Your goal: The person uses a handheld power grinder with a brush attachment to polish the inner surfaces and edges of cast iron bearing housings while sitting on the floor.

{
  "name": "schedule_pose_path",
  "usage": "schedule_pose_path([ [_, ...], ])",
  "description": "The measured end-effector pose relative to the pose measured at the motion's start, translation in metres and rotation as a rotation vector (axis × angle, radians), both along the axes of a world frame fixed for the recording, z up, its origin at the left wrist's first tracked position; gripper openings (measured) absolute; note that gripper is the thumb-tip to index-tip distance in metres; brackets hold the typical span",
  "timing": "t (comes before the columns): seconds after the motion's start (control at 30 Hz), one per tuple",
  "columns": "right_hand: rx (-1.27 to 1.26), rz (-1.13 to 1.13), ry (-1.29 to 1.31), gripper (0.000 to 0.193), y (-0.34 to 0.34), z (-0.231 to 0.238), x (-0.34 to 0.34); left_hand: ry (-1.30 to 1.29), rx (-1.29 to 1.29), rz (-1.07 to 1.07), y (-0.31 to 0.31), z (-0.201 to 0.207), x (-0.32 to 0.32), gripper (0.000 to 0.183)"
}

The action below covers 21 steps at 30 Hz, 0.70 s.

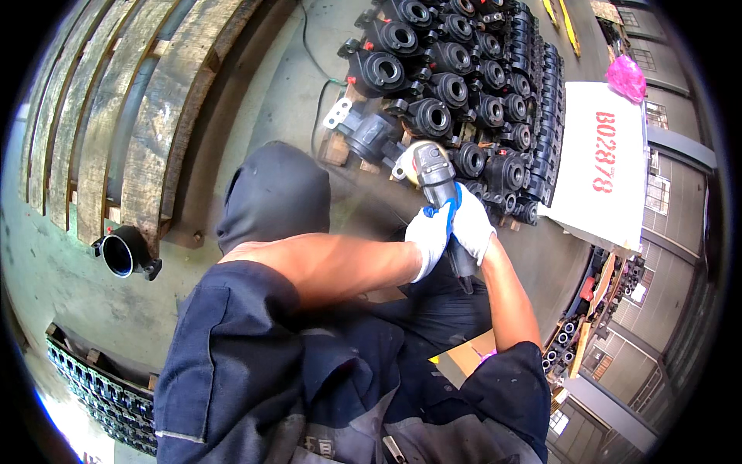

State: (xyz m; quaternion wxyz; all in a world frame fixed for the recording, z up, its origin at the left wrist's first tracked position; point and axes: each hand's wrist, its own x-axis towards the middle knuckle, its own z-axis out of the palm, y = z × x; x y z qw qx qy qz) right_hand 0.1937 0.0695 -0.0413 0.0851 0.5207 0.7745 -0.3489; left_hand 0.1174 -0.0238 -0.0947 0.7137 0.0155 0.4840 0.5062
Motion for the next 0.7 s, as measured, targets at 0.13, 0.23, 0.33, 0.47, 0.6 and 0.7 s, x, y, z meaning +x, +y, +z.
schedule_pose_path([
  [0.13,0.050,0.026,-0.083,0.033,0.004,0.008,-0.011,0.068,-0.051,-0.055,0.006,0.009,-0.011,0.052],
  [0.23,0.020,0.039,-0.042,0.034,0.001,0.004,-0.002,0.091,-0.087,-0.064,0.002,0.012,-0.008,0.050],
  [0.33,-0.003,0.080,-0.085,0.035,-0.005,0.011,-0.008,0.049,-0.088,0.003,-0.007,0.001,0.007,0.049],
  [0.47,-0.008,0.129,-0.123,0.036,-0.013,0.013,-0.010,-0.031,0.004,0.142,-0.020,-0.025,0.031,0.045],
  [0.6,-0.024,0.209,-0.157,0.038,-0.021,0.015,-0.012,-0.253,-0.017,0.287,-0.032,-0.044,0.054,0.040],
  [0.7,-0.088,0.174,-0.173,0.045,-0.026,0.018,-0.010,-0.139,-0.007,0.193,-0.041,-0.043,0.053,0.040],
])
